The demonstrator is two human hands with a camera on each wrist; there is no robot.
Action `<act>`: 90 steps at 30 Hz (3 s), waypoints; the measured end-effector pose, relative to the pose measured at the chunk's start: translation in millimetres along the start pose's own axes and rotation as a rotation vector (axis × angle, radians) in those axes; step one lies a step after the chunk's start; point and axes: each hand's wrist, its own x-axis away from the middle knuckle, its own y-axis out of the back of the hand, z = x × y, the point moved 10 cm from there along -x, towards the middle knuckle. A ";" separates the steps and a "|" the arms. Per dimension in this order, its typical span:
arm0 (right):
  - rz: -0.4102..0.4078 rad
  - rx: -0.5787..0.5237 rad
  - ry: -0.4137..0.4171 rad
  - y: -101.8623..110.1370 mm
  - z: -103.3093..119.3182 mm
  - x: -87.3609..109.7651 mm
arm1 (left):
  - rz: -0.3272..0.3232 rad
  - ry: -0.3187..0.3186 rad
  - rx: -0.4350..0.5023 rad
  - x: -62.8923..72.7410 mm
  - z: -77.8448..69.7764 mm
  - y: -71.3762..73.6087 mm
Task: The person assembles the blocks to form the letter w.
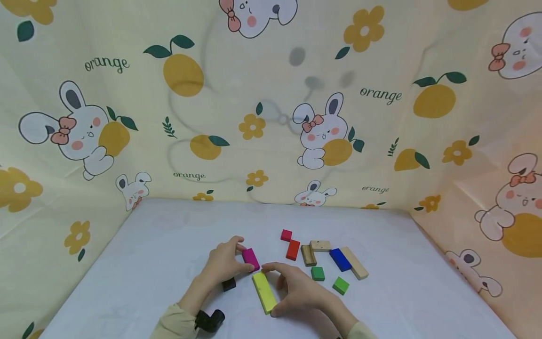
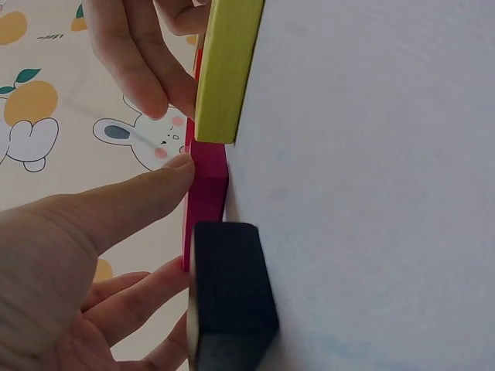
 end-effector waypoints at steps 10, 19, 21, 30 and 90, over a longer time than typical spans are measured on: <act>0.003 -0.004 -0.004 -0.5 -0.8 -1.6 | 0.005 -0.025 0.023 2.3 0.5 0.0; 0.009 -0.011 -0.006 -0.3 -1.6 -2.5 | 0.015 -0.024 0.039 1.9 4.8 -1.2; 0.009 -0.011 -0.003 -0.4 -1.5 -3.3 | 0.015 -0.027 0.040 1.8 5.3 -1.1; 0.008 -0.008 -0.029 0.0 -3.7 -6.0 | 0.005 -0.035 0.047 3.2 2.2 1.5; -0.029 -0.074 -0.068 -2.6 -1.9 -12.3 | -0.016 0.006 0.061 0.6 12.5 1.3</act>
